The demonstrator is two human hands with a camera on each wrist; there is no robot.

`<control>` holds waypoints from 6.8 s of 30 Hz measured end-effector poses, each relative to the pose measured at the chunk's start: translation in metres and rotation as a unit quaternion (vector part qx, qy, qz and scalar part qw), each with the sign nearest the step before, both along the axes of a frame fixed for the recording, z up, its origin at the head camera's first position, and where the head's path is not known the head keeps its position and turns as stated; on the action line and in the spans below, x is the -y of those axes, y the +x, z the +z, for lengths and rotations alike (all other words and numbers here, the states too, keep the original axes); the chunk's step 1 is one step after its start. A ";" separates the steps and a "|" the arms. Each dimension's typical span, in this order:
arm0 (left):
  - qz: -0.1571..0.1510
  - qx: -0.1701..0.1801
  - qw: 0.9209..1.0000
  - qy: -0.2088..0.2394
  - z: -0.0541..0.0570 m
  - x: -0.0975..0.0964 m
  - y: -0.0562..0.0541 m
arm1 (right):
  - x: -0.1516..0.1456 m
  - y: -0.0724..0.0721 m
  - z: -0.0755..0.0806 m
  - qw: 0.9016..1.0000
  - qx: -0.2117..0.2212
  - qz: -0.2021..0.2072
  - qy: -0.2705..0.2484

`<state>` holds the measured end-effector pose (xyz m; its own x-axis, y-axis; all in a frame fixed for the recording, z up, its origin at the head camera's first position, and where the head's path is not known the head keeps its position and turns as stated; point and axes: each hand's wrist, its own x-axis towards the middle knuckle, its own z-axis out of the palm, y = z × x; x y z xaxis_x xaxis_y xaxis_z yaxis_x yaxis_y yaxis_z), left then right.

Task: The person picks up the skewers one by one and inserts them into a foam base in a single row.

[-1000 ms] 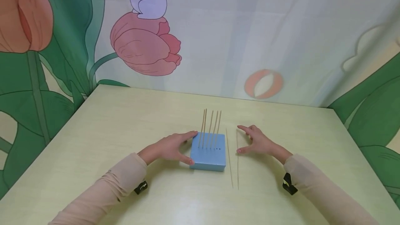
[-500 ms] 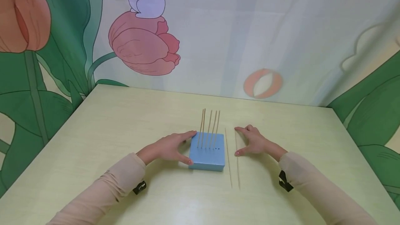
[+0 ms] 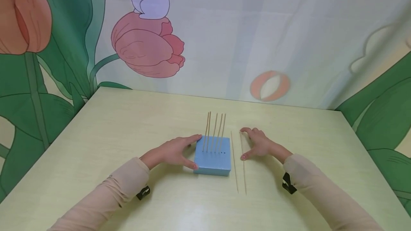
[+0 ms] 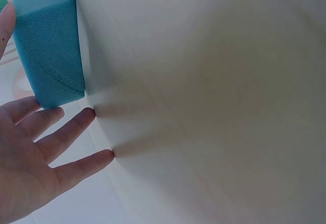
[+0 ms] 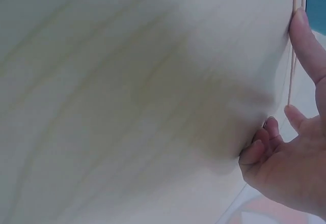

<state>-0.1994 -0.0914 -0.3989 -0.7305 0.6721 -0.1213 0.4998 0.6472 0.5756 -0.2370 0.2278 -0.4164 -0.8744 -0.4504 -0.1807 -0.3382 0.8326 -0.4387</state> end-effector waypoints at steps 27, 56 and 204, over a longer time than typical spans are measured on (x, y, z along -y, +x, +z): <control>0.000 -0.004 1.000 -0.004 -0.001 0.000 0.000 | -0.006 0.023 0.030 0.921 0.113 -0.062 -0.369; 0.000 -0.010 1.000 -0.007 -0.004 0.001 -0.002 | 0.039 0.052 0.082 0.905 -0.150 -0.011 -0.399; -0.001 0.002 1.000 0.002 -0.003 0.000 -0.001 | 0.011 0.031 0.059 0.888 0.037 -0.052 -0.456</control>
